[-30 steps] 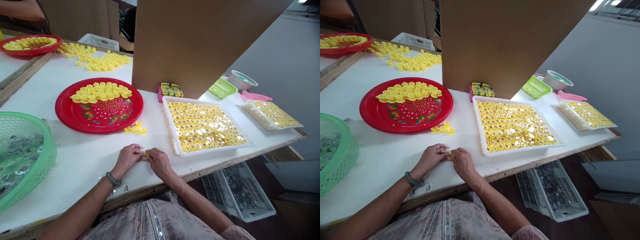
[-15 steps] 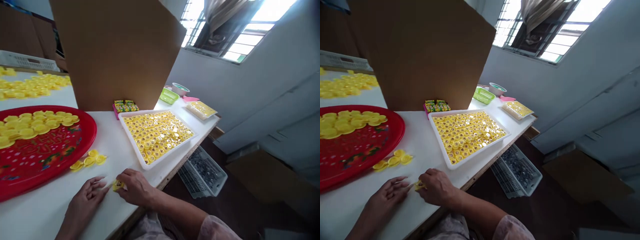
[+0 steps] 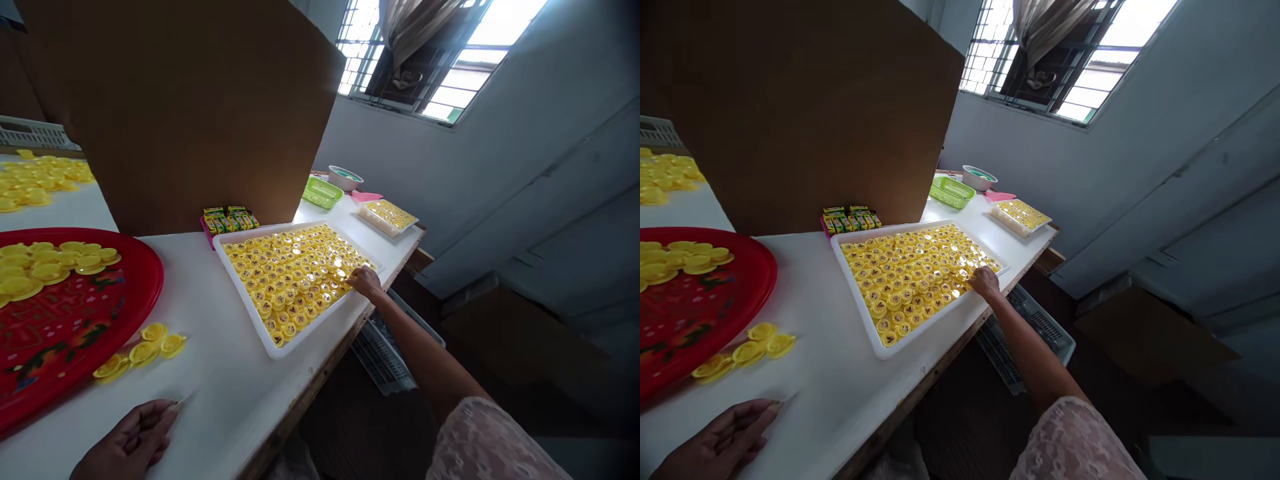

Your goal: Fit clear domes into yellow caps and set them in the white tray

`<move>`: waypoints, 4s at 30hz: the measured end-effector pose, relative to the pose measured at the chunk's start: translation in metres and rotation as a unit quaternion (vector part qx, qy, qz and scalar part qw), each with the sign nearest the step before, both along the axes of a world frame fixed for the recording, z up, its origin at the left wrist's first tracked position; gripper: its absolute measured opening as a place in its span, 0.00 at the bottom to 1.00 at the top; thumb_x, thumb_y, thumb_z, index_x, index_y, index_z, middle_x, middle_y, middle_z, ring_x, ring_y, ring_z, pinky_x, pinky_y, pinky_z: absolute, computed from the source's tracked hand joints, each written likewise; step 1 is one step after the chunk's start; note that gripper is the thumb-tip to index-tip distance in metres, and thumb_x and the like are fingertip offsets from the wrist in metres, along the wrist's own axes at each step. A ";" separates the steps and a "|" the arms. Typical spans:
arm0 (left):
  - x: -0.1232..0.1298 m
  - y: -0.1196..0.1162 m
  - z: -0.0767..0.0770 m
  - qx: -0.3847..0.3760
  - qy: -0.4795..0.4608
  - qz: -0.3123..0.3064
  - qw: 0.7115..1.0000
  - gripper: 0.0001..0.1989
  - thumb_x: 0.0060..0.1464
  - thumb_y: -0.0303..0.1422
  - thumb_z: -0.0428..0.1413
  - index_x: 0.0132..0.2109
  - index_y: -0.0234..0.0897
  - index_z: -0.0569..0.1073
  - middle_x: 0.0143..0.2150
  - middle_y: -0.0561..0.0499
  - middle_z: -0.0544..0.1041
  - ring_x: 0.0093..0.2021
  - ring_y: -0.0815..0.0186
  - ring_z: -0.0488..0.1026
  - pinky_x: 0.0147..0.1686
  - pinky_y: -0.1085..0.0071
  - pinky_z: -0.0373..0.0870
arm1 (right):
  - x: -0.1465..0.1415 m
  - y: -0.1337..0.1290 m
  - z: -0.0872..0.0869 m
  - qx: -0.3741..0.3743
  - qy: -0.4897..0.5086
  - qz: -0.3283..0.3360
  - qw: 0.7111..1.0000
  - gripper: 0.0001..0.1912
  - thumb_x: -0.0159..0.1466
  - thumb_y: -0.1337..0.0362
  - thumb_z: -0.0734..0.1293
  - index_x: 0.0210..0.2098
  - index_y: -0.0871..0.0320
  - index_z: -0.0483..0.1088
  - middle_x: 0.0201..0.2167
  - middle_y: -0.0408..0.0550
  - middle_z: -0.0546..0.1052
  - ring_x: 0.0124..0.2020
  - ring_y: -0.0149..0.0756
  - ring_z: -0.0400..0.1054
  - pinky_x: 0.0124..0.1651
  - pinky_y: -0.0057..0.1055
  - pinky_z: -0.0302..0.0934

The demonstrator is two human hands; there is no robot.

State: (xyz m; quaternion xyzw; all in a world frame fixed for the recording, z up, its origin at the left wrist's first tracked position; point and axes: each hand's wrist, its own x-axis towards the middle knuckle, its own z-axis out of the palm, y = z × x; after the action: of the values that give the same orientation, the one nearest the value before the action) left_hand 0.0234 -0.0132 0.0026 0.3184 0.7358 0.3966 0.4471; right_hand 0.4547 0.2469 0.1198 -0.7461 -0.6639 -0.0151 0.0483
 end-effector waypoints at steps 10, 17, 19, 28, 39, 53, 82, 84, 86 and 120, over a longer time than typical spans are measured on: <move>0.013 -0.003 0.026 -0.008 -0.033 -0.001 0.999 0.25 0.34 0.52 0.60 0.35 0.38 0.71 0.28 0.52 0.76 0.24 0.65 0.73 0.25 0.71 0.74 | -0.013 0.000 0.002 -0.034 -0.059 -0.013 0.998 0.13 0.61 0.59 0.65 0.39 0.64 0.71 0.40 0.56 0.72 0.43 0.42 0.68 0.41 0.36 0.62; 0.014 -0.007 0.033 0.053 -0.017 -0.003 0.998 0.16 0.45 0.45 0.56 0.35 0.36 0.71 0.27 0.53 0.74 0.23 0.69 0.71 0.24 0.73 0.70 | -0.136 -0.054 -0.013 0.113 0.111 0.342 0.926 0.12 0.61 0.61 0.64 0.42 0.58 0.72 0.39 0.53 0.73 0.38 0.39 0.69 0.40 0.33 0.62; 0.008 -0.008 0.032 0.061 -0.005 0.022 0.998 0.15 0.46 0.44 0.56 0.35 0.36 0.71 0.26 0.53 0.73 0.23 0.69 0.71 0.25 0.73 0.69 | -0.188 -0.081 -0.022 0.074 0.172 0.440 0.878 0.10 0.62 0.61 0.63 0.40 0.56 0.72 0.38 0.49 0.74 0.38 0.36 0.69 0.40 0.30 0.63; -0.018 -0.016 0.033 0.093 0.034 0.121 0.988 0.12 0.47 0.42 0.55 0.34 0.38 0.72 0.27 0.53 0.74 0.24 0.69 0.70 0.26 0.72 0.69 | -0.328 -0.121 -0.049 -0.023 0.119 0.549 0.827 0.15 0.58 0.63 0.68 0.44 0.62 0.70 0.42 0.57 0.73 0.45 0.44 0.66 0.47 0.37 0.61; -0.032 -0.015 0.037 0.069 0.070 0.112 0.989 0.07 0.48 0.37 0.54 0.33 0.38 0.72 0.28 0.53 0.76 0.22 0.70 0.73 0.26 0.75 0.68 | -0.306 -0.222 -0.049 -0.011 0.234 0.558 0.796 0.13 0.64 0.65 0.61 0.48 0.58 0.66 0.41 0.54 0.71 0.43 0.41 0.66 0.45 0.36 0.61; -0.029 -0.018 0.038 0.085 0.051 0.100 0.990 0.09 0.47 0.37 0.55 0.34 0.36 0.72 0.27 0.52 0.74 0.22 0.69 0.72 0.24 0.74 0.67 | -0.295 -0.247 -0.065 -0.160 0.282 0.640 0.697 0.05 0.60 0.71 0.63 0.31 0.58 0.70 0.31 0.47 0.74 0.34 0.33 0.67 0.39 0.28 0.62; 0.005 -0.018 0.050 0.104 -0.334 0.068 0.934 0.13 0.39 0.35 0.65 0.33 0.32 0.75 0.32 0.49 0.78 0.33 0.68 0.74 0.38 0.72 0.69 | -0.288 -0.212 -0.070 -0.281 0.702 0.195 0.625 0.11 0.57 0.56 0.67 0.27 0.59 0.68 0.23 0.44 0.71 0.26 0.30 0.63 0.30 0.27 0.58; 0.005 -0.017 0.048 0.098 -0.341 0.066 0.933 0.13 0.39 0.35 0.65 0.32 0.32 0.75 0.30 0.49 0.77 0.30 0.69 0.72 0.35 0.73 0.68 | -0.289 -0.213 -0.073 -0.285 0.707 0.193 0.618 0.12 0.57 0.55 0.66 0.28 0.58 0.66 0.23 0.44 0.71 0.27 0.31 0.64 0.31 0.28 0.59; 0.004 -0.017 0.048 0.096 -0.326 0.063 0.938 0.13 0.39 0.36 0.64 0.31 0.32 0.75 0.27 0.50 0.75 0.27 0.71 0.70 0.30 0.74 0.66 | -0.288 -0.213 -0.074 -0.274 0.689 0.214 0.636 0.12 0.58 0.55 0.65 0.29 0.58 0.66 0.24 0.44 0.71 0.27 0.31 0.65 0.31 0.28 0.61; -0.006 0.007 0.058 0.152 0.298 -0.265 0.904 0.18 0.49 0.27 0.51 0.49 0.41 0.71 0.41 0.48 0.76 0.42 0.60 0.70 0.43 0.67 0.64 | -0.254 -0.169 -0.052 -0.115 0.288 0.500 0.808 0.12 0.55 0.66 0.70 0.39 0.56 0.69 0.35 0.45 0.72 0.30 0.31 0.67 0.32 0.27 0.60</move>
State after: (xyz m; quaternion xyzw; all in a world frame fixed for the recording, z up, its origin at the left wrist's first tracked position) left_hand 0.0177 -0.0061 0.0610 0.6691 0.6538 0.2570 0.2424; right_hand 0.2005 0.0781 0.0678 -0.2809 -0.8977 0.3033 0.1522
